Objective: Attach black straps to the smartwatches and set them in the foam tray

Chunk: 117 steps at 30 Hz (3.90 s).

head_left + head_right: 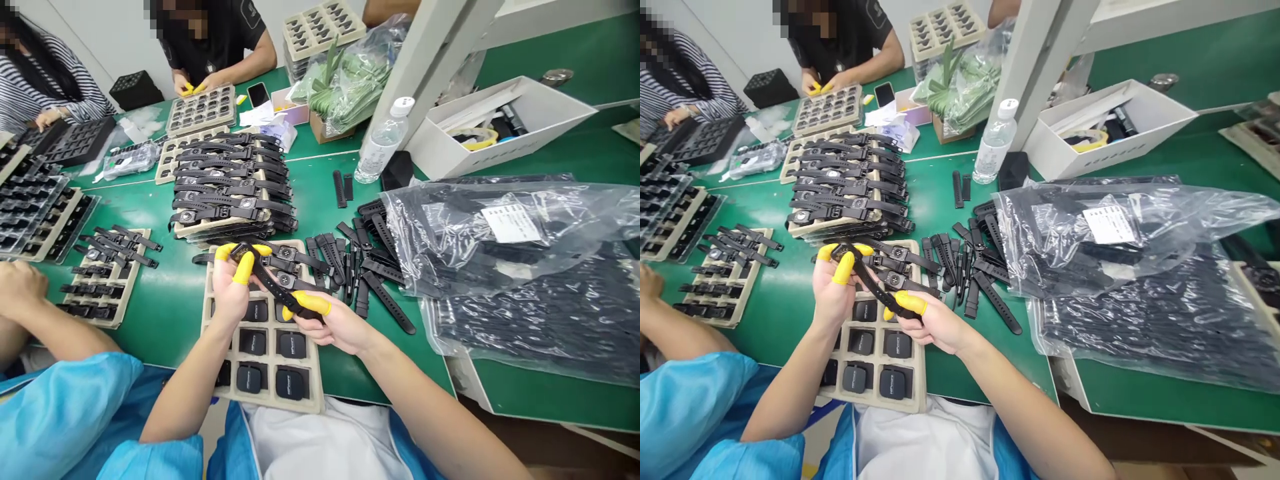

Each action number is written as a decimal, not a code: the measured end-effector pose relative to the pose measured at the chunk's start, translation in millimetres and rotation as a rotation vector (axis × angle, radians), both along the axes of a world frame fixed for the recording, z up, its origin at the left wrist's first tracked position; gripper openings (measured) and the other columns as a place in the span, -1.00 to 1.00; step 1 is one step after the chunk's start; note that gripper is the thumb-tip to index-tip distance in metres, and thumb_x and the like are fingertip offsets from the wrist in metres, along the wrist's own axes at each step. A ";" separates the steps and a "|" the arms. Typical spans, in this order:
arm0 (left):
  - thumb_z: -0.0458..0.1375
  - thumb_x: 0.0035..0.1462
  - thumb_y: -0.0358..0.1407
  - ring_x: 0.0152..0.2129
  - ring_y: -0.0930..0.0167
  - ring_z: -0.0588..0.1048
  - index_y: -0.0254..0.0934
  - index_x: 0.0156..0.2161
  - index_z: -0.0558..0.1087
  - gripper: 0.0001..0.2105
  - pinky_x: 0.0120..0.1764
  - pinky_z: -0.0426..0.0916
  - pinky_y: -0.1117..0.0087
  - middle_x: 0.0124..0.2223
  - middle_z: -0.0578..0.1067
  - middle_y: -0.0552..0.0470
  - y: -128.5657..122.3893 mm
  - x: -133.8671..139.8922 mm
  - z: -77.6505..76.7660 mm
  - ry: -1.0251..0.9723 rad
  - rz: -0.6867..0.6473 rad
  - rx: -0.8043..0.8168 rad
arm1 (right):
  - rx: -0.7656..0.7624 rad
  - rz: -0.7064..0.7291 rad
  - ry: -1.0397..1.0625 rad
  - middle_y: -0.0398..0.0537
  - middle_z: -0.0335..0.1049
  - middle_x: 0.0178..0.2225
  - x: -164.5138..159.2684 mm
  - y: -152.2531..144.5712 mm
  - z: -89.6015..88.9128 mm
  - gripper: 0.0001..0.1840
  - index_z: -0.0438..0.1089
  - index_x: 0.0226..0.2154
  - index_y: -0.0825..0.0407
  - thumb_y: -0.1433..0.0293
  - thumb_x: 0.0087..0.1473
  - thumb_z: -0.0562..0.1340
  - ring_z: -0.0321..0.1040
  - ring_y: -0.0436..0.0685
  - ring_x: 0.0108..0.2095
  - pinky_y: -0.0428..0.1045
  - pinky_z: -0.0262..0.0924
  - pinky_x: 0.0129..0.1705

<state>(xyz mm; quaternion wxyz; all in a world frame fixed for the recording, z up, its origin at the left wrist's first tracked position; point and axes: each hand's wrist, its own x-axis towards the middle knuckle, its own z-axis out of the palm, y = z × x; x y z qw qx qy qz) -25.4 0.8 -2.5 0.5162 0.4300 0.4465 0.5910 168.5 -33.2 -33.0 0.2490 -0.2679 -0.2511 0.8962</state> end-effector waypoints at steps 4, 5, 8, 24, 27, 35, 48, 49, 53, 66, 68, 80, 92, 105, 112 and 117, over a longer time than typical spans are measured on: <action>0.36 0.21 -0.03 -0.36 0.33 0.68 -0.17 -0.07 0.20 -0.54 -0.44 0.57 0.43 -0.13 0.65 -0.02 0.0 -5.6 -0.4 -0.008 0.086 0.053 | 0.007 0.024 -0.055 -0.42 -0.11 -0.62 1.4 -1.0 -0.4 -0.53 0.32 -0.27 0.01 -0.05 0.14 0.34 -0.46 -0.15 -0.65 -0.21 -0.50 -0.69; 0.35 0.21 -0.03 -0.35 0.33 0.68 -0.17 -0.06 0.19 -0.54 -0.42 0.58 0.42 -0.13 0.65 -0.02 0.8 -8.0 0.6 -0.009 0.108 0.062 | 0.014 0.031 -0.070 -0.41 -0.11 -0.61 2.3 -1.4 -0.7 -0.51 0.33 -0.27 0.02 -0.06 0.13 0.35 -0.46 -0.15 -0.64 -0.21 -0.50 -0.69; 0.35 0.20 -0.01 -0.36 0.34 0.67 -0.17 -0.07 0.18 -0.53 -0.38 0.58 0.40 -0.14 0.64 0.00 5.5 -16.5 6.0 -0.037 0.244 0.079 | 0.031 0.060 -0.122 -0.41 -0.10 -0.61 6.7 -2.2 -1.3 -0.50 0.33 -0.26 0.02 -0.05 0.11 0.38 -0.41 -0.15 -0.64 -0.21 -0.48 -0.67; 0.00 0.26 -0.52 0.25 0.22 0.40 -0.23 0.31 0.33 -0.47 0.29 0.36 0.09 0.24 0.44 -0.19 -14.6 0.5 -25.6 0.807 -0.516 0.460 | 0.230 -0.225 -0.073 -0.30 0.33 -0.61 -6.2 -6.2 -4.1 -0.61 0.30 -0.23 0.00 0.06 0.16 0.37 -0.05 -0.12 -0.74 -0.16 -0.10 -0.70; -0.03 0.29 -0.53 0.23 0.26 0.41 -0.22 0.34 0.28 -0.46 0.26 0.41 0.15 0.24 0.43 -0.18 -12.0 -3.2 -25.2 0.868 -0.531 0.520 | 0.256 -0.211 -0.059 -0.29 0.35 -0.64 -5.6 -4.7 -7.2 -0.63 0.29 -0.25 0.01 0.08 0.17 0.34 -0.03 -0.11 -0.74 -0.16 -0.11 -0.70; -0.03 0.35 -0.51 0.19 0.25 0.45 -0.22 0.33 0.28 -0.51 0.21 0.46 0.14 0.18 0.46 -0.19 -11.5 -2.0 -18.8 0.916 -0.509 0.574 | 0.217 -0.264 -0.053 -0.37 0.18 -0.73 -5.5 -2.8 -6.5 -0.70 0.28 -0.31 0.00 0.15 0.15 0.33 -0.11 -0.10 -0.75 -0.15 -0.12 -0.70; -0.07 0.35 -0.52 0.14 0.24 0.45 -0.23 0.38 0.21 -0.47 0.15 0.48 0.19 0.18 0.40 -0.23 -14.4 2.5 -21.7 1.043 -0.460 0.596 | 0.075 -0.373 0.046 -0.40 0.09 -0.73 -5.9 -1.4 -0.4 -0.66 0.27 -0.34 -0.02 0.17 0.09 0.40 -0.20 -0.12 -0.73 -0.20 -0.19 -0.71; -0.07 0.36 -0.51 0.13 0.24 0.45 -0.23 0.38 0.20 -0.47 0.15 0.48 0.19 0.17 0.39 -0.23 -14.3 2.2 -20.5 1.056 -0.467 0.598 | 0.080 -0.385 0.039 -0.40 0.09 -0.73 -6.5 -1.6 -0.9 -0.66 0.27 -0.34 -0.02 0.16 0.09 0.40 -0.20 -0.12 -0.72 -0.20 -0.19 -0.71; -0.07 0.41 -0.41 0.14 0.21 0.41 -0.24 0.44 0.11 -0.47 0.18 0.45 0.11 0.18 0.35 -0.26 -14.4 -0.7 -12.2 1.004 -0.547 0.610 | 0.104 -0.401 0.012 -0.42 0.06 -0.73 -8.9 -2.5 -2.5 -0.64 0.28 -0.33 -0.02 0.13 0.10 0.40 -0.23 -0.13 -0.72 -0.20 -0.21 -0.70; 0.02 0.33 -0.36 0.07 0.12 0.43 -0.36 0.29 0.32 -0.55 0.10 0.49 0.03 0.05 0.43 -0.29 -17.2 -0.1 -12.4 1.262 -0.472 0.672 | 0.117 -0.349 -0.055 -0.44 -0.01 -0.74 -8.3 -1.7 -2.4 -0.61 0.25 -0.36 -0.03 0.09 0.10 0.39 -0.31 -0.13 -0.71 -0.20 -0.26 -0.70; -0.01 0.34 -0.36 0.08 0.13 0.43 -0.35 0.30 0.30 -0.54 0.12 0.48 0.04 0.06 0.43 -0.29 -16.5 -1.3 -9.7 1.212 -0.501 0.652 | 0.131 -0.342 -0.062 -0.44 0.01 -0.74 -8.7 -1.8 -3.3 -0.60 0.25 -0.36 -0.03 0.08 0.10 0.39 -0.28 -0.13 -0.72 -0.19 -0.25 -0.70; -0.05 0.33 -0.47 0.14 0.24 0.50 -0.22 0.39 0.17 -0.45 0.13 0.49 0.24 0.23 0.47 -0.16 -21.1 -31.5 43.2 1.353 -0.472 0.517 | 0.752 -0.410 -0.449 -0.14 0.43 -0.43 4.1 0.4 -5.2 -0.70 0.45 -0.24 -0.02 0.09 0.23 0.33 0.30 0.06 -0.46 -0.03 0.20 -0.39; -0.06 0.13 -0.57 -0.23 0.28 0.57 -0.24 -0.10 0.57 -0.59 -0.16 0.47 0.32 -0.16 0.60 -0.08 1.5 -106.6 40.4 1.692 -0.650 0.146 | 0.967 -0.324 -0.642 -0.18 0.33 -0.52 3.5 -1.9 -13.7 -0.77 0.54 -0.13 -0.05 0.21 0.33 0.21 0.16 0.06 -0.56 -0.03 0.07 -0.48; 0.03 0.40 -0.34 -0.07 0.21 0.43 -0.21 -0.08 0.52 -0.79 0.14 0.30 0.03 -0.07 0.50 -0.13 10.1 -103.0 -10.5 1.653 -0.335 0.450 | 1.003 -0.762 -0.859 -0.01 0.49 -0.34 19.6 14.7 -19.4 -0.73 0.53 -0.10 -0.04 0.20 0.35 0.17 0.35 0.15 -0.44 0.05 0.29 -0.38; 0.08 0.39 -0.24 -0.06 0.10 0.41 -0.24 -0.13 0.50 -0.83 -0.02 0.37 0.05 -0.01 0.52 -0.21 -11.0 -119.2 -1.1 1.774 -0.228 0.450 | 1.332 -0.681 -1.385 0.25 0.42 0.03 47.9 52.1 -47.7 -0.63 0.51 0.05 0.06 0.35 0.34 0.08 0.26 0.41 0.10 0.30 0.25 0.13; 0.09 0.31 -0.36 -0.12 0.06 0.43 -0.26 -0.08 0.52 -0.82 -0.17 0.38 0.11 -0.06 0.53 -0.21 -27.0 -123.8 17.5 1.966 -0.429 0.252 | 1.350 -0.450 -1.574 0.27 0.41 -0.02 45.8 63.2 -62.7 -0.66 0.50 0.03 0.09 0.38 0.30 0.13 0.21 0.45 0.07 0.29 0.22 0.02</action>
